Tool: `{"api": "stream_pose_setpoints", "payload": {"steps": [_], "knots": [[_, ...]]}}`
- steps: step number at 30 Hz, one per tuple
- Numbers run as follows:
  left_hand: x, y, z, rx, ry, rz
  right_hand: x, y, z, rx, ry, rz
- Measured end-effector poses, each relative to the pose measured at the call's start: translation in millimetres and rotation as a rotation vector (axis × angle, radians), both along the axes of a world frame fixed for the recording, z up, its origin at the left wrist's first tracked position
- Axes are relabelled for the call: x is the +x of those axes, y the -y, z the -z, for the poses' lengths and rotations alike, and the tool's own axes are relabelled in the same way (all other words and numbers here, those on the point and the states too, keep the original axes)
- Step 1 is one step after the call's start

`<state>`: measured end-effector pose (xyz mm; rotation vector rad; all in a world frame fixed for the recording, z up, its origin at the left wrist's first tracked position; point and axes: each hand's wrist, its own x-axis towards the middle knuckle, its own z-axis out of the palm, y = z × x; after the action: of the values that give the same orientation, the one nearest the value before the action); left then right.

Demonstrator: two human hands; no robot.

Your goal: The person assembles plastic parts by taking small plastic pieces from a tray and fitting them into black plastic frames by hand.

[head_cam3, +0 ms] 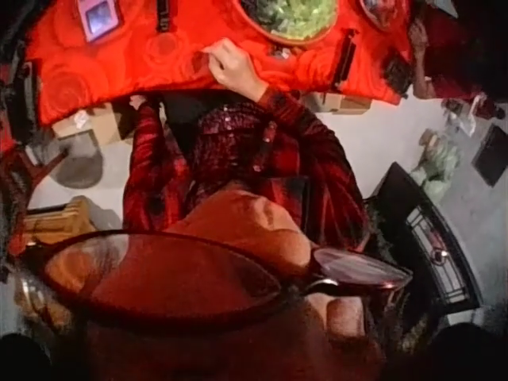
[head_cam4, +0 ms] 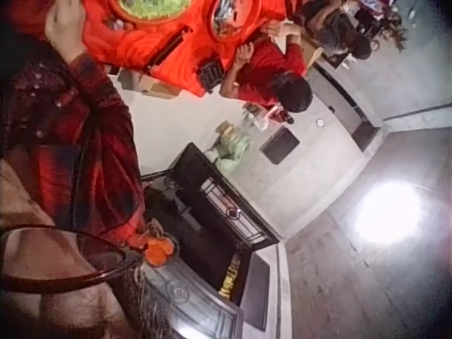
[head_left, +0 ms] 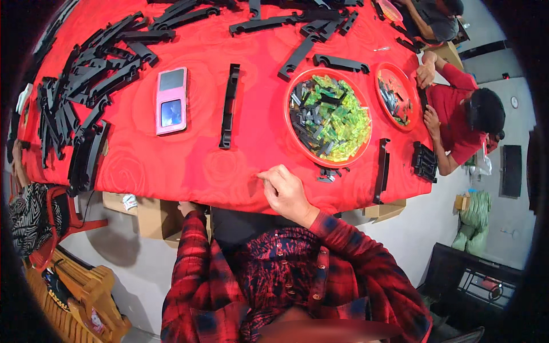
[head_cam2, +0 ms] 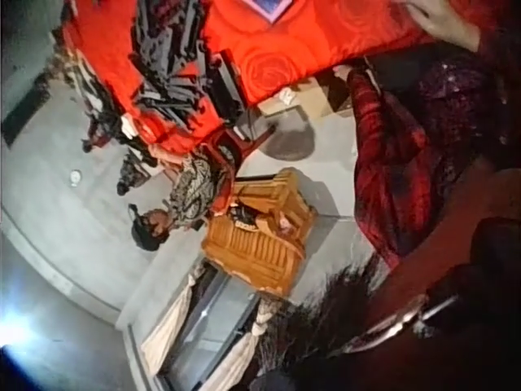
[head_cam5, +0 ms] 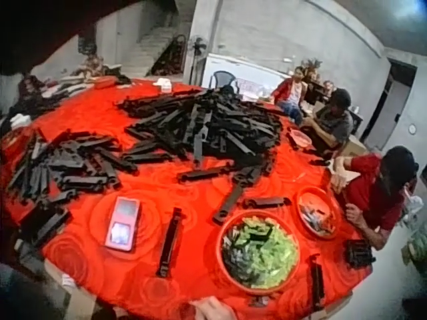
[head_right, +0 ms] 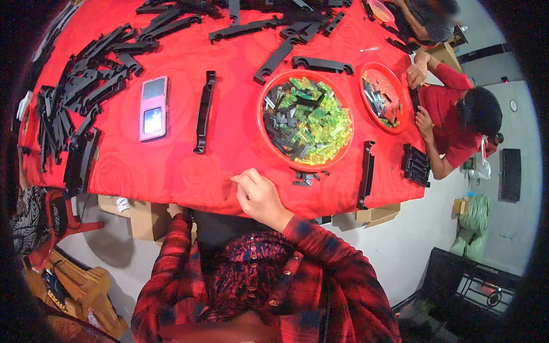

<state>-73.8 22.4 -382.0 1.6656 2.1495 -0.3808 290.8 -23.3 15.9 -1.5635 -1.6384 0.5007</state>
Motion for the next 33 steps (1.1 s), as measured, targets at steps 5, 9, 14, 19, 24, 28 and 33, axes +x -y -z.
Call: {"api": "stream_pose_setpoints", "payload": {"steps": [5,9,14,19,24,28,33], "knots": [[-41.0,-15.8,40.6,0.227,0.223,0.23,-6.2,-2.7,-3.7,0.031,-0.023,0.0],[-47.0,10.7,7.7,0.039,0.566,-0.572,-2.7,1.7,3.5,-0.052,-0.023,-0.003],[-72.3,60.3,-163.1,0.922,0.529,-0.891,-4.7,1.4,5.0,0.031,-0.021,0.007],[23.9,17.3,-393.0,0.986,0.945,-0.681,-1.2,2.3,5.3,0.055,-0.018,-0.001],[156.5,-69.2,-450.5,0.681,1.075,0.1,0.5,5.1,3.6,0.029,-0.051,0.022],[246.9,-129.9,-427.1,0.769,0.407,0.537,6.6,17.5,-4.9,0.059,-0.055,-0.075],[276.6,-139.2,-404.8,0.652,0.235,0.539,27.9,48.9,-30.4,0.0,-0.041,-0.083]]}}
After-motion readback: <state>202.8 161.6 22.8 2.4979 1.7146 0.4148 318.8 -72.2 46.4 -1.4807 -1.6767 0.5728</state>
